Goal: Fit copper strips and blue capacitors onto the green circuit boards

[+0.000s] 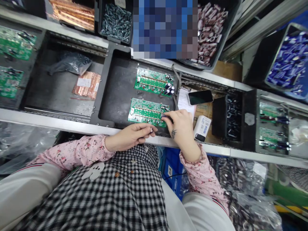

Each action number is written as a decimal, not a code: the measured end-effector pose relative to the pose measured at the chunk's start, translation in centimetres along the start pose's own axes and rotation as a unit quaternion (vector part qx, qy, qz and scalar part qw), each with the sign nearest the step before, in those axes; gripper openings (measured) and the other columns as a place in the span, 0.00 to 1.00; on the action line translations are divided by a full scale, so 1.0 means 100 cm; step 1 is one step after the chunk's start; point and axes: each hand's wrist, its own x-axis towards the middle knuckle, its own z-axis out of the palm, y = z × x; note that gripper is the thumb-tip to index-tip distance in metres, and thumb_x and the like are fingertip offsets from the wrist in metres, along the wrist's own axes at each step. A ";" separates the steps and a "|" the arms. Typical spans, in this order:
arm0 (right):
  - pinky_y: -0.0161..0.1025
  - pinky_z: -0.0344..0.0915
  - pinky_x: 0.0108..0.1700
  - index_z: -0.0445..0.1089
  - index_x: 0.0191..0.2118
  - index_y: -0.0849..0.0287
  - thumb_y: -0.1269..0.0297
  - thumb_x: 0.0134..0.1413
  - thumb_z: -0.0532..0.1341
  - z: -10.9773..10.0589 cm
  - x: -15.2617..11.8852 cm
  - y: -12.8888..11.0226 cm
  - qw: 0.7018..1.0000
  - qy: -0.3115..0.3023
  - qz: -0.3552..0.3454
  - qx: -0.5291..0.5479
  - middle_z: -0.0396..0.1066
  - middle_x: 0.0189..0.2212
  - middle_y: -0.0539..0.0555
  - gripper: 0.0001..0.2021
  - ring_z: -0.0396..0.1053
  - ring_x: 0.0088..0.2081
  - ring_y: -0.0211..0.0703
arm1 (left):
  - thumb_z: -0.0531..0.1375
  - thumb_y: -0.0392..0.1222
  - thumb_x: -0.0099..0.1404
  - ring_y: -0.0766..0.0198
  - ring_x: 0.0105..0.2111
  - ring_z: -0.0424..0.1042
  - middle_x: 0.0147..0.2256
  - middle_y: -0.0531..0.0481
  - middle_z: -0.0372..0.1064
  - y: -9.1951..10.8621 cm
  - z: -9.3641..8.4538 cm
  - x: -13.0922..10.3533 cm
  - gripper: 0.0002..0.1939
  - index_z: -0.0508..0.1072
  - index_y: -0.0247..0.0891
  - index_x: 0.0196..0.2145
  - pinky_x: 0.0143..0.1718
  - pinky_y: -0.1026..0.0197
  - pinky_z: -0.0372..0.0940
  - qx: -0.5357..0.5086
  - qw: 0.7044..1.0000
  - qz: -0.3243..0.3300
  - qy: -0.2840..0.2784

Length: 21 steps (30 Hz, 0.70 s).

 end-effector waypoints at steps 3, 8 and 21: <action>0.52 0.63 0.44 0.77 0.40 0.54 0.55 0.63 0.62 -0.001 -0.004 -0.006 1.000 0.012 -0.011 -0.006 0.79 0.35 0.56 0.10 0.71 0.40 0.54 | 0.66 0.37 0.67 0.69 0.37 0.69 0.40 0.43 0.75 -0.003 -0.003 0.000 0.07 0.80 0.32 0.42 0.38 0.68 0.59 -0.016 1.000 0.008 0.003; 0.53 0.68 0.51 0.72 0.51 0.53 0.56 0.63 0.62 -0.012 -0.020 -0.031 0.989 0.023 -0.016 0.143 0.75 0.51 0.59 0.14 0.71 0.51 0.55 | 0.65 0.31 0.66 0.67 0.37 0.70 0.40 0.45 0.74 -0.009 -0.002 0.004 0.18 0.74 0.34 0.54 0.43 0.63 0.62 -0.025 0.999 0.001 0.037; 0.41 0.73 0.35 0.73 0.42 0.54 0.59 0.59 0.64 0.009 -0.043 -0.009 0.973 0.049 0.138 0.181 0.76 0.30 0.50 0.08 0.73 0.28 0.42 | 0.61 0.27 0.66 0.68 0.41 0.72 0.42 0.47 0.73 0.094 0.008 0.019 0.08 0.77 0.32 0.41 0.46 0.66 0.65 0.253 0.964 0.087 0.013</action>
